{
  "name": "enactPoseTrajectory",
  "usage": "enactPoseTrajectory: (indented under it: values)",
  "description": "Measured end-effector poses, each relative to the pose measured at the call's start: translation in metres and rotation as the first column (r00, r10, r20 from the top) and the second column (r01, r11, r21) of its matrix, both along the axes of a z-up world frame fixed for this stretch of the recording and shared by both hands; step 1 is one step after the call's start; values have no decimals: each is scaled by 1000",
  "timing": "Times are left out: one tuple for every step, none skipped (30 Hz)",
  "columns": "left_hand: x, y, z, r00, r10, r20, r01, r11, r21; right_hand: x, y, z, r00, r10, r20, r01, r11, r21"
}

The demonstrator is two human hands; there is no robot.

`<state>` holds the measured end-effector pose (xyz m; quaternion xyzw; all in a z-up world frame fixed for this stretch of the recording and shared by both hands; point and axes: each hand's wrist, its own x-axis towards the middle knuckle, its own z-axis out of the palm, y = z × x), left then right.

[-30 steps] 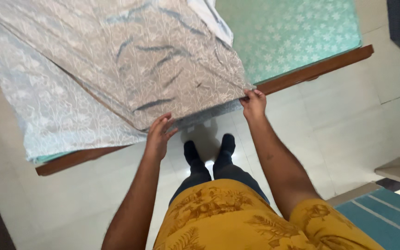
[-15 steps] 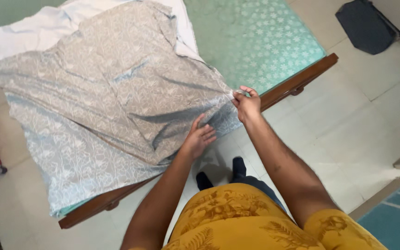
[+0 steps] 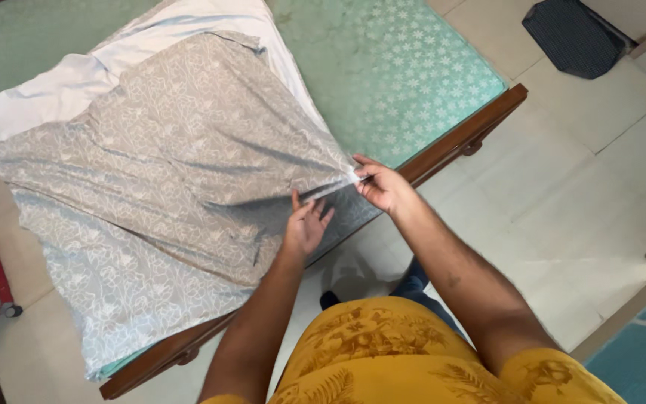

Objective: The person retrieves a folded bed sheet from a wardrobe and places it on a bed. They unfold the sheet completely, smooth it out, and then fold it back into a neat rectangle on the bed.

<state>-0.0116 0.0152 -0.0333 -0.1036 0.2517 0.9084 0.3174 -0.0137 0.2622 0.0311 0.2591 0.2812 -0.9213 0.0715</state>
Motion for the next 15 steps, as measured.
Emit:
enactPoseTrajectory:
  values:
    - [-3,5,-12,999,45,9,-45,999,26,2,5,6,1000,-7,7,6,998,67]
    - [-6,8,-23,997,75,10,-75,996,37,3,11,15,1000,-14,13,13,991,133]
    - [-9,11,-34,994,109,13,-109,993,48,6,15,26,1000,-19,20,14,980,199]
    - [-11,13,-43,990,142,16,-143,988,59,10,20,37,1000,1,9,-3,962,272]
    - [-17,18,-50,983,182,34,-184,981,59,11,29,48,1000,20,-8,-16,938,347]
    - [-21,24,-54,974,222,53,-225,973,59,9,39,58,999,41,-23,-27,907,420]
    - [-19,26,-57,962,264,78,-268,962,54,8,49,65,997,49,-53,-17,879,476]
    - [-18,30,-57,955,288,68,-292,955,51,7,59,69,995,58,-83,-5,849,529]
    - [-18,36,-55,947,315,57,-318,946,53,4,70,72,991,73,-114,7,813,583]
    - [-16,41,-50,938,342,47,-345,937,55,1,79,71,989,85,-121,4,801,599]
    - [-16,48,-42,925,378,30,-377,925,-48,-4,91,72,986,96,-137,11,782,623]
    - [-13,54,-31,911,413,11,-407,901,-149,-10,106,73,982,107,-153,18,763,646]
    - [-10,58,-19,904,425,-38,-426,898,-112,-14,119,73,980,125,-152,-2,779,627]
    - [-6,63,-7,895,438,-87,-444,893,-74,-17,133,73,978,142,-151,-22,794,607]
    - [-5,67,7,882,451,-137,-460,887,-42,-21,144,73,976,160,-151,-43,813,581]
